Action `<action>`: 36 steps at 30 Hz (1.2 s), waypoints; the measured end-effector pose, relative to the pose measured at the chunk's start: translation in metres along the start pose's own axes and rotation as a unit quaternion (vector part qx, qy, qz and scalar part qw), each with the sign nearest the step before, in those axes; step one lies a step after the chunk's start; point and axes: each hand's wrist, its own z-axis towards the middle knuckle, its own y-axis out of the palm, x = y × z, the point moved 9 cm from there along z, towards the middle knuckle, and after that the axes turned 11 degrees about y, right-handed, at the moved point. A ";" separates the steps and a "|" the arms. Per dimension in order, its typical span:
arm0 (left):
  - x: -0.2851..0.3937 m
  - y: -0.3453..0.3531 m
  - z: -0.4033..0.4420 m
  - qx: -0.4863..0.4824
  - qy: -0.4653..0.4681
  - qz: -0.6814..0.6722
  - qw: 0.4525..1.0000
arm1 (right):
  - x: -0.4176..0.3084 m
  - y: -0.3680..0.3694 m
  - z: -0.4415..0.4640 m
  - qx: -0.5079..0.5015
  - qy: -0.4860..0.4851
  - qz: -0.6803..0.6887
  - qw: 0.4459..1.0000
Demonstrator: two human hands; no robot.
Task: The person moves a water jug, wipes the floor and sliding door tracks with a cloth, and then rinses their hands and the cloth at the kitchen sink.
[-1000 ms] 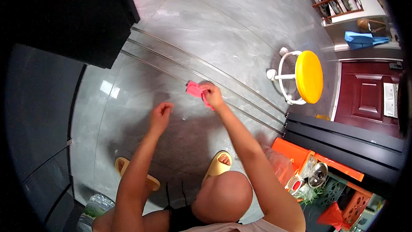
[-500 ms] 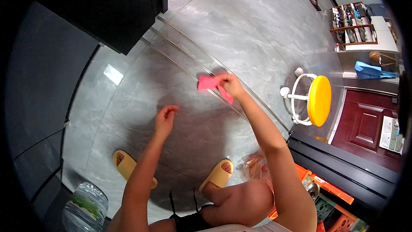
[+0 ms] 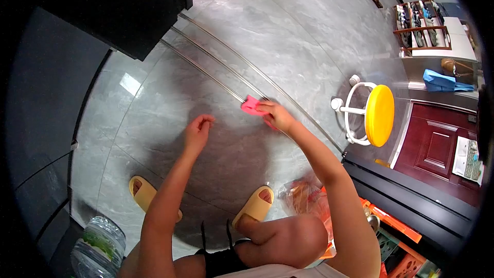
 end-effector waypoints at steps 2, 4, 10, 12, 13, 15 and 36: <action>0.007 0.011 0.002 -0.025 0.007 0.006 1.000 | 0.014 -0.001 -0.027 -0.006 0.013 -0.017 1.000; 0.014 0.021 0.004 -0.047 0.020 0.016 0.999 | 0.030 -0.001 -0.047 -0.007 0.050 -0.031 0.998; 0.023 0.040 0.002 -0.077 0.063 0.011 0.995 | 0.076 0.021 -0.093 -0.027 0.180 0.196 0.963; 0.021 0.042 0.001 -0.074 0.079 -0.005 0.994 | 0.075 0.031 -0.099 -0.014 0.219 0.350 0.911; 0.017 0.042 0.001 -0.072 0.082 -0.011 0.994 | 0.068 0.032 -0.100 0.005 0.249 0.418 0.873; 0.016 0.038 0.000 -0.066 0.088 -0.022 0.994 | 0.055 0.024 -0.098 0.089 0.316 0.506 0.798; 0.009 -0.023 -0.010 0.027 0.014 0.004 1.000 | -0.025 0.035 -0.016 0.276 0.128 0.031 0.952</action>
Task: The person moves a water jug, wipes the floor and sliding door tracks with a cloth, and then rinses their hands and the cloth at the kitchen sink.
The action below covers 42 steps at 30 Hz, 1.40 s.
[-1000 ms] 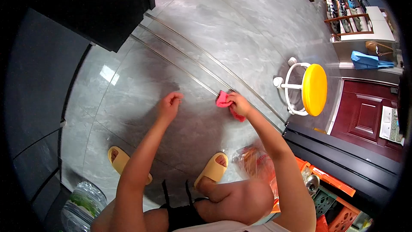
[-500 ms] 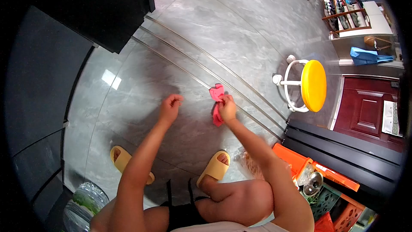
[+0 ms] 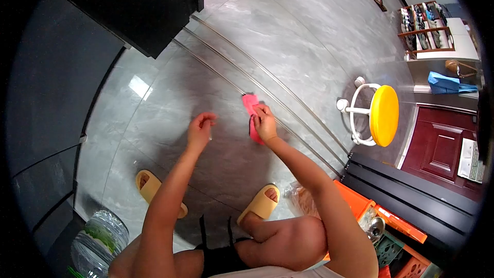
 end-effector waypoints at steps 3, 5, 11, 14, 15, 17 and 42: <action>-0.003 -0.018 -0.001 0.016 -0.007 0.013 1.000 | -0.018 0.005 0.016 -0.030 -0.079 0.032 0.996; -0.008 -0.029 -0.002 0.035 -0.007 -0.025 0.999 | -0.027 0.006 0.037 -0.022 -0.113 -0.012 0.993; -0.014 -0.055 -0.001 0.094 0.006 -0.060 0.994 | -0.044 0.028 0.044 -0.061 -0.120 -0.006 0.991; -0.014 -0.064 0.004 0.116 0.016 -0.066 0.991 | -0.057 0.015 0.064 -0.060 -0.139 0.021 0.988; -0.016 -0.067 0.003 0.126 0.024 -0.067 0.989 | -0.067 0.011 0.074 -0.051 -0.157 0.019 0.986; -0.009 -0.068 0.005 0.148 -0.001 -0.074 0.986 | -0.096 0.033 0.094 -0.105 -0.234 0.012 0.966; -0.011 -0.037 -0.023 0.201 -0.013 -0.106 0.974 | -0.080 0.082 0.083 -0.196 -0.302 0.019 0.933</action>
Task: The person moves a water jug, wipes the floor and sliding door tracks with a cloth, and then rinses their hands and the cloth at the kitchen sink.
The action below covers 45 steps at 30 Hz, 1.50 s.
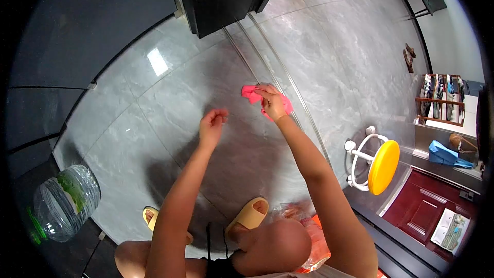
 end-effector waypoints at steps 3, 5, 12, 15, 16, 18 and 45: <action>-0.013 -0.016 -0.002 -0.020 0.026 0.006 0.999 | -0.010 0.013 -0.017 -0.076 -0.036 -0.007 0.996; -0.009 -0.017 -0.004 -0.049 0.074 0.091 0.992 | -0.019 0.021 -0.039 -0.118 -0.049 -0.003 0.992; 0.002 0.098 -0.011 -0.233 0.367 0.291 0.852 | -0.027 0.014 -0.079 -0.119 0.073 0.030 0.990; 0.009 0.132 -0.001 -0.354 0.361 0.352 0.788 | -0.018 -0.002 -0.088 -0.118 0.072 0.012 0.990; 0.017 0.139 0.002 -0.391 0.368 0.395 0.745 | -0.023 -0.010 -0.090 -0.092 0.060 -0.025 0.994; 0.012 0.139 0.008 -0.405 0.378 0.385 0.738 | -0.041 -0.032 -0.086 -0.042 0.030 -0.100 0.994; -0.041 0.096 -0.049 -0.377 0.090 0.175 0.905 | -0.050 0.025 -0.145 0.102 0.330 -0.236 0.908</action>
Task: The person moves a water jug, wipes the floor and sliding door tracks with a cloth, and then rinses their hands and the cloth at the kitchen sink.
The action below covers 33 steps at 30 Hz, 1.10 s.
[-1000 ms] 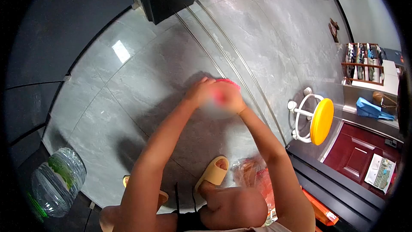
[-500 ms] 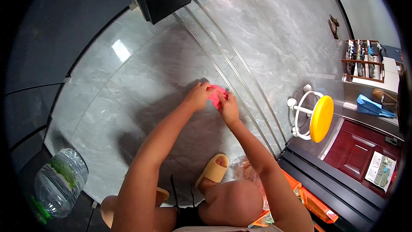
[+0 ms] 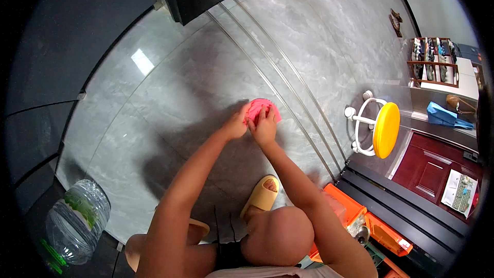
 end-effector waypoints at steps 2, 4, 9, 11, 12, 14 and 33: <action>-0.002 0.005 -0.007 0.021 0.004 -0.101 0.995 | 0.000 0.002 -0.004 0.022 0.005 0.005 1.000; -0.023 0.010 -0.009 0.071 -0.085 -0.313 0.943 | -0.002 0.001 -0.008 0.036 0.017 0.014 0.999; -0.045 -0.024 -0.029 0.243 -0.066 -0.317 0.915 | -0.011 0.011 -0.017 0.051 0.004 0.040 0.998; -0.031 -0.046 -0.041 0.277 -0.056 -0.316 0.906 | -0.013 0.022 -0.020 0.029 0.014 0.033 0.999; -0.012 -0.057 -0.049 0.307 -0.134 -0.343 0.877 | -0.011 0.035 -0.022 0.008 0.028 0.024 0.999; -0.002 -0.074 -0.056 0.333 -0.132 -0.347 0.867 | -0.021 0.037 -0.026 0.010 0.010 -0.011 1.000; -0.024 -0.128 -0.110 0.374 -0.131 -0.317 0.862 | 0.046 -0.007 0.036 -0.165 0.221 0.295 0.915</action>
